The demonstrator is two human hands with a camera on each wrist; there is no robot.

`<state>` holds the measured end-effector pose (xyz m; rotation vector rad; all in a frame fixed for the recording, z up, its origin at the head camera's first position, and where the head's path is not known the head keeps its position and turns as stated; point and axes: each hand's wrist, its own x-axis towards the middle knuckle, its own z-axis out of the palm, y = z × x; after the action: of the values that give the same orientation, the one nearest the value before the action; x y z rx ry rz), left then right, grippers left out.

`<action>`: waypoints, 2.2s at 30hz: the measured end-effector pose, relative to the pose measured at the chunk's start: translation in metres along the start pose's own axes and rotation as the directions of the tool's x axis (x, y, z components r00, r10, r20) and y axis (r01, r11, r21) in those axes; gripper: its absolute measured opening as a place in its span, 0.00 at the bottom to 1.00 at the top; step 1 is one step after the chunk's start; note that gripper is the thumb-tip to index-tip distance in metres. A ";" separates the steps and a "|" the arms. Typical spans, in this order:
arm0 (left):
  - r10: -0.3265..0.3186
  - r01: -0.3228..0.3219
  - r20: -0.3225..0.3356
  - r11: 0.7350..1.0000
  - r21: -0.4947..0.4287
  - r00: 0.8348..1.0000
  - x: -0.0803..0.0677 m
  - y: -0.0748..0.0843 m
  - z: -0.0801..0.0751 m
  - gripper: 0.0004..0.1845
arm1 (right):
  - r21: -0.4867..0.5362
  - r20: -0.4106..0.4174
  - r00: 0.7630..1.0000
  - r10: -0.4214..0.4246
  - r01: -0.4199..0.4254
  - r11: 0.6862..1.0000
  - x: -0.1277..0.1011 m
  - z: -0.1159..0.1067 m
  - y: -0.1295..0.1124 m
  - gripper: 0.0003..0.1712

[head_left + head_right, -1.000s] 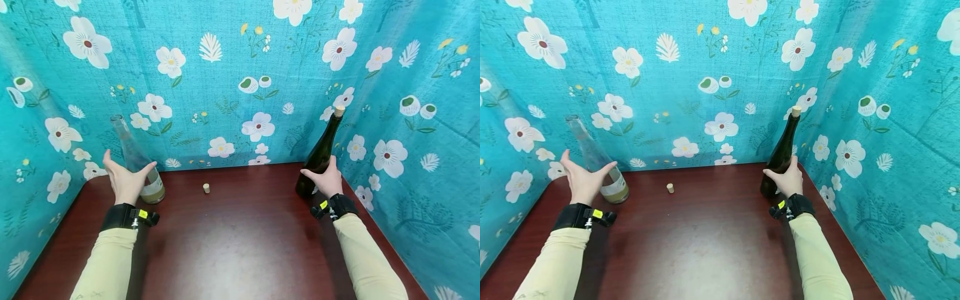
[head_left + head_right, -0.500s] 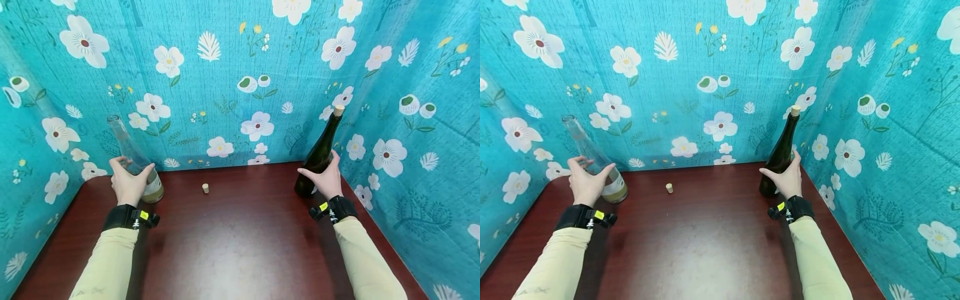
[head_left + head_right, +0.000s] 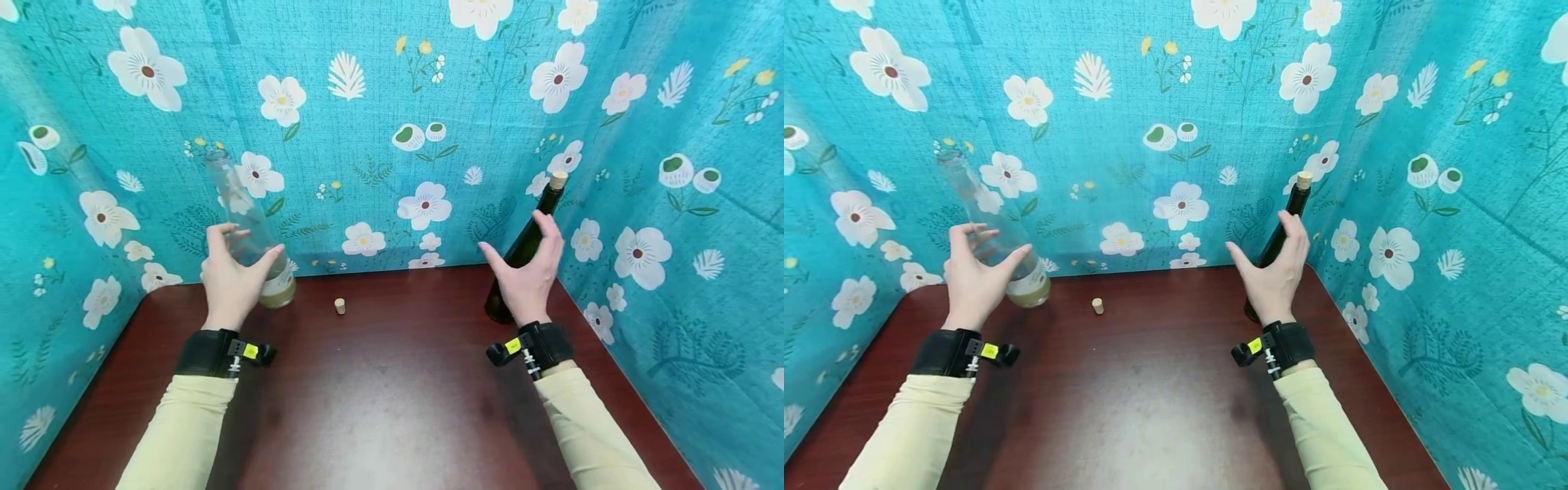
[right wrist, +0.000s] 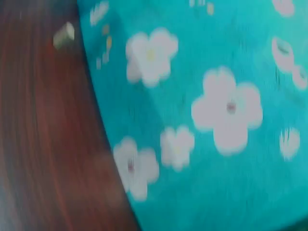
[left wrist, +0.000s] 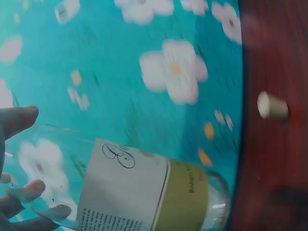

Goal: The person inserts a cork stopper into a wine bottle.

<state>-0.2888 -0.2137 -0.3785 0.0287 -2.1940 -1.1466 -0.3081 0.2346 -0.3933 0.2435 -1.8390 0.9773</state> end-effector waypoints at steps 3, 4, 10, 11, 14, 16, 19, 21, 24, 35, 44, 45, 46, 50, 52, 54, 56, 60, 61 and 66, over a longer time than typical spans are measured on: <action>0.076 -0.072 0.052 0.994 -0.085 0.996 -0.007 0.026 0.009 0.38 | 0.076 0.065 0.997 -0.040 0.035 0.997 -0.001 0.010 -0.023 0.45; 0.105 -0.096 0.070 0.988 -0.121 0.992 -0.009 0.035 0.012 0.38 | 0.100 0.092 0.995 -0.050 0.041 0.994 -0.002 0.013 -0.030 0.44; 0.255 -0.183 0.190 0.926 -0.331 0.948 -0.032 0.082 0.029 0.34 | 0.224 0.332 0.932 -0.147 0.073 0.972 -0.013 0.031 -0.073 0.47; 0.270 -0.185 0.210 0.917 -0.353 0.939 -0.036 0.088 0.031 0.33 | 0.246 0.376 0.911 -0.171 0.080 0.966 -0.015 0.033 -0.079 0.49; 0.309 -0.188 0.259 0.895 -0.404 0.915 -0.048 0.102 0.036 0.34 | 0.322 0.477 0.843 -0.248 0.095 0.942 -0.023 0.037 -0.096 0.55; 0.337 -0.198 0.283 0.884 -0.424 0.898 -0.054 0.110 0.039 0.34 | 0.380 0.509 0.809 -0.294 0.095 0.920 -0.028 0.039 -0.104 0.57; 0.375 -0.216 0.303 0.867 -0.450 0.876 -0.061 0.120 0.043 0.34 | 0.448 0.535 0.781 -0.323 0.062 0.892 -0.033 0.041 -0.113 0.59; 0.397 -0.235 0.308 0.861 -0.451 0.864 -0.065 0.125 0.046 0.34 | 0.472 0.551 0.773 -0.314 0.022 0.881 -0.036 0.040 -0.117 0.58; 0.416 -0.255 0.304 0.855 -0.451 0.857 -0.069 0.131 0.049 0.35 | 0.486 0.572 0.769 -0.287 -0.036 0.873 -0.039 0.038 -0.119 0.55; 0.425 -0.271 0.313 0.860 -0.432 0.849 -0.090 0.113 0.076 0.38 | 0.391 0.664 0.735 -0.138 -0.183 0.902 -0.057 0.027 -0.104 0.44; 0.345 -0.192 0.395 0.906 -0.377 0.851 -0.106 0.086 0.100 0.43 | 0.296 0.722 0.692 0.002 -0.311 0.903 -0.080 0.025 -0.098 0.46; 0.338 -0.184 0.403 0.909 -0.374 0.851 -0.107 0.085 0.102 0.43 | 0.292 0.725 0.689 0.011 -0.321 0.901 -0.084 0.027 -0.092 0.47; 0.331 -0.176 0.409 0.912 -0.372 0.850 -0.107 0.084 0.103 0.43 | 0.287 0.728 0.685 0.022 -0.334 0.898 -0.088 0.030 -0.087 0.47; 0.317 -0.163 0.422 0.918 -0.362 0.849 -0.111 0.079 0.107 0.44 | 0.268 0.740 0.671 0.055 -0.369 0.890 -0.101 0.036 -0.070 0.48; 0.311 -0.158 0.429 0.921 -0.356 0.848 -0.113 0.076 0.109 0.44 | 0.262 0.747 0.662 0.062 -0.379 0.888 -0.104 0.036 -0.068 0.47; 0.307 -0.150 0.437 0.922 -0.357 0.845 -0.115 0.074 0.109 0.44 | 0.261 0.751 0.658 0.060 -0.378 0.888 -0.106 0.037 -0.067 0.46; 0.302 -0.142 0.443 0.923 -0.358 0.844 -0.116 0.071 0.110 0.44 | 0.252 0.756 0.652 0.063 -0.378 0.891 -0.108 0.037 -0.066 0.46; 0.284 -0.130 0.450 0.930 -0.343 0.846 -0.118 0.067 0.111 0.44 | 0.226 0.762 0.643 0.080 -0.380 0.897 -0.112 0.038 -0.066 0.46; 0.280 -0.129 0.452 0.933 -0.337 0.847 -0.118 0.066 0.111 0.44 | 0.226 0.760 0.644 0.080 -0.378 0.898 -0.113 0.039 -0.065 0.46; 0.282 -0.140 0.454 0.937 -0.321 0.845 -0.121 0.063 0.111 0.44 | 0.235 0.750 0.656 0.081 -0.379 0.895 -0.120 0.043 -0.062 0.47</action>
<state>-0.2388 -0.0573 -0.4413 -0.6898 -2.3591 -1.4366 -0.2449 0.1338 -0.4693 0.7361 -2.4313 1.5860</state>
